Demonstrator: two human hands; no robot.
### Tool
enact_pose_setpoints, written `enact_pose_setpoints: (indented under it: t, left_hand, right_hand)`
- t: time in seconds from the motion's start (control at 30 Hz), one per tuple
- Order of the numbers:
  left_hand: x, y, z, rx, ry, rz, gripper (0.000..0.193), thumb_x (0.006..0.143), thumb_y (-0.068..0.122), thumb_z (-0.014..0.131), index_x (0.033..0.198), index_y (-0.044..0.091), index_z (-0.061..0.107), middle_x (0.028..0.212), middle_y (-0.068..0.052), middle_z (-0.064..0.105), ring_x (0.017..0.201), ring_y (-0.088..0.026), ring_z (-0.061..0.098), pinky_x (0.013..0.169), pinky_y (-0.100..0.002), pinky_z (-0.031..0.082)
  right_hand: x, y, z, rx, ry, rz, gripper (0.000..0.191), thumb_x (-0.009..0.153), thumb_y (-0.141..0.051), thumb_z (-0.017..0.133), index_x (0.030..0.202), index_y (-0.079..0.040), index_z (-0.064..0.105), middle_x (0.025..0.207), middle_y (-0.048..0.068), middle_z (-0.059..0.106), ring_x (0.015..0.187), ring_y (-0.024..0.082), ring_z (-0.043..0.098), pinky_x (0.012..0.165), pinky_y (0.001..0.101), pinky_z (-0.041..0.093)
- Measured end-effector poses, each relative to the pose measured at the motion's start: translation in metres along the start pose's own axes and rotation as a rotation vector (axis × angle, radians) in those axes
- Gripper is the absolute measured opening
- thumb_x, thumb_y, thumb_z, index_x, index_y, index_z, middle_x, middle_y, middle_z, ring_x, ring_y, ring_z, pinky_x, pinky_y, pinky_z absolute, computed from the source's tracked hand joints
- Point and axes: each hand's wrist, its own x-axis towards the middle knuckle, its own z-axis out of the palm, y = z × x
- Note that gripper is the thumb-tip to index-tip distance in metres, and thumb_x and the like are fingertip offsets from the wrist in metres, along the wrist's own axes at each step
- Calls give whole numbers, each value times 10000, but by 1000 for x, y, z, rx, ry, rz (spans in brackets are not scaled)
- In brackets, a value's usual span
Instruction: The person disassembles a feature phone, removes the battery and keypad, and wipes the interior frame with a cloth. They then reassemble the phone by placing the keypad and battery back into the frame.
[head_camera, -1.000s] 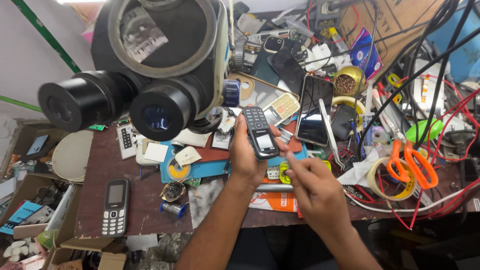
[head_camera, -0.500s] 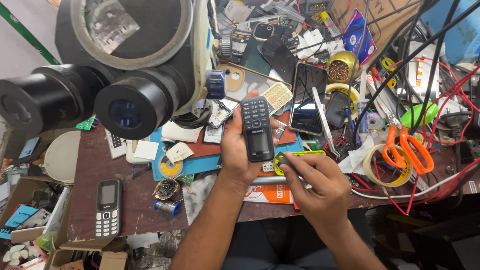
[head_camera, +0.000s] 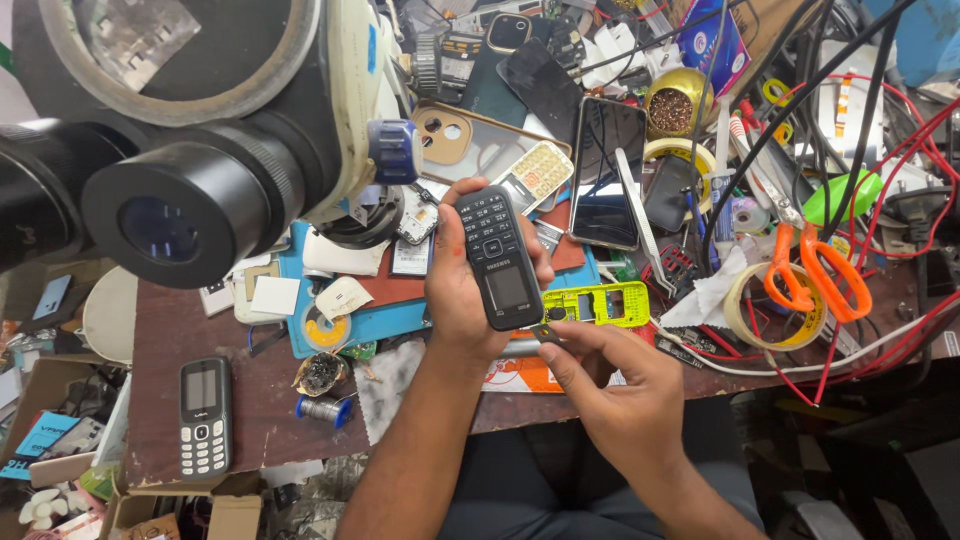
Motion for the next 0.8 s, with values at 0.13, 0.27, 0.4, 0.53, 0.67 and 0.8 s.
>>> enact_pose_setpoints:
  t: [0.13, 0.27, 0.4, 0.53, 0.67, 0.8]
  left_hand:
    - [-2, -1, 2, 31, -26, 31, 450, 1130, 510, 363, 1380, 140, 422, 905, -187, 609, 702, -286, 636, 656, -373, 548]
    - [-4, -2, 3, 39, -40, 66, 447, 1125, 515, 368, 1377, 150, 424, 921, -187, 601, 703, -282, 633, 654, -367, 546]
    - [-5, -4, 3, 69, -61, 110, 436, 1131, 519, 387, 1368, 156, 431, 927, -191, 599, 701, -278, 629, 651, -359, 538]
    - [-6, -6, 2, 88, -59, 117, 436, 1132, 519, 407, 1369, 154, 435, 923, -193, 599, 695, -274, 625, 646, -356, 533]
    - [-6, -7, 2, 85, -70, 130, 441, 1131, 525, 413, 1370, 154, 427, 911, -188, 593, 697, -274, 620, 653, -356, 529]
    - [-6, -8, 3, 117, -34, 129, 441, 1114, 525, 406, 1356, 156, 415, 899, -186, 588, 687, -277, 615, 645, -359, 525]
  right_hand:
    - [-1, 9, 0, 151, -47, 158, 261, 841, -94, 821, 1078, 8, 782, 734, -2, 702, 602, 24, 586, 523, 188, 456]
    - [0, 13, 0, 381, -67, 419, 294, 847, -86, 785, 1119, 24, 770, 727, -8, 707, 591, 26, 560, 490, 195, 416]
    - [2, 13, 1, 323, -72, 357, 280, 849, -92, 793, 1098, 34, 776, 752, 7, 720, 611, 28, 575, 505, 196, 427]
    - [2, 9, -2, 47, -37, 47, 253, 841, -111, 817, 1054, 20, 782, 782, 0, 707, 638, 26, 603, 544, 193, 458]
    - [7, 5, -5, -23, -56, 25, 238, 825, -101, 831, 1035, 7, 794, 745, 28, 689, 626, 67, 577, 541, 218, 443]
    - [11, 2, -4, 141, -55, 179, 208, 842, -99, 809, 1016, 15, 800, 751, 44, 696, 610, 68, 575, 530, 224, 435]
